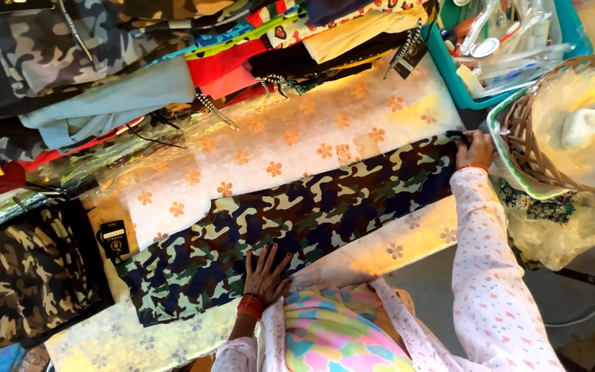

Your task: Folding camouflage pants on a table.

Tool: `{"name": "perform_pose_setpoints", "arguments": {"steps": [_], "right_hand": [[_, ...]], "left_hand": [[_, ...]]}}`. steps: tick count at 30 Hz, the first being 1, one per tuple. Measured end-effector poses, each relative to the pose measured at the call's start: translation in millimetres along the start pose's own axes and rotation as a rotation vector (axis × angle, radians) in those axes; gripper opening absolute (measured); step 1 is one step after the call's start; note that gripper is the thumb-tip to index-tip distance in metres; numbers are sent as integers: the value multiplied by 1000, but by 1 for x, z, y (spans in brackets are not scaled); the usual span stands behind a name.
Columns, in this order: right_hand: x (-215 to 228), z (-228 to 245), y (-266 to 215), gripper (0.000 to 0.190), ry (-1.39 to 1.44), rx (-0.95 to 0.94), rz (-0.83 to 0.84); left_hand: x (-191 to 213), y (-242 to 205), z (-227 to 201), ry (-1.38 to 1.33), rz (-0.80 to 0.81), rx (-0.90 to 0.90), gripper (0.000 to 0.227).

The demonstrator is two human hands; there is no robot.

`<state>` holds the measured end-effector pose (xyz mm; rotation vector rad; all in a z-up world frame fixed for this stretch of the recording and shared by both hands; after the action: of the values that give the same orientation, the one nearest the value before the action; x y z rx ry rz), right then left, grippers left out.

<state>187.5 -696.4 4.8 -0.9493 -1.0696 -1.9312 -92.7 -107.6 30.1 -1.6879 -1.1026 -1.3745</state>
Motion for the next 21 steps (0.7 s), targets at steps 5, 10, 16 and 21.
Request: {"name": "perform_pose_setpoints", "arguments": {"steps": [5, 10, 16, 21], "right_hand": [[-17, -9, -12, 24, 44, -79, -28], [-20, 8, -21, 25, -96, -66, -157], [4, 58, -41, 36, -104, -66, -220], [-3, 116, -95, 71, 39, 303, 81]], "left_hand": [[20, 10, -2, -99, -13, 1, 64], [1, 6, 19, -174, 58, 81, 52], [-33, 22, 71, -130, -69, 318, 47], [22, 56, 114, -28, -440, 534, 65]]}}
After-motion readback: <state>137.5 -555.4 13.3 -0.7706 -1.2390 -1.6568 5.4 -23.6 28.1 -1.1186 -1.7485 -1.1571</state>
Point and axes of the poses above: each hand's wrist, its own y-axis towards the middle knuckle, its own x-axis out of the back of the hand, z = x × y, the point moved 8 cm from there along y, towards the middle knuckle, and after that the axes turned 10 degrees about -z, right-handed, at the moved point
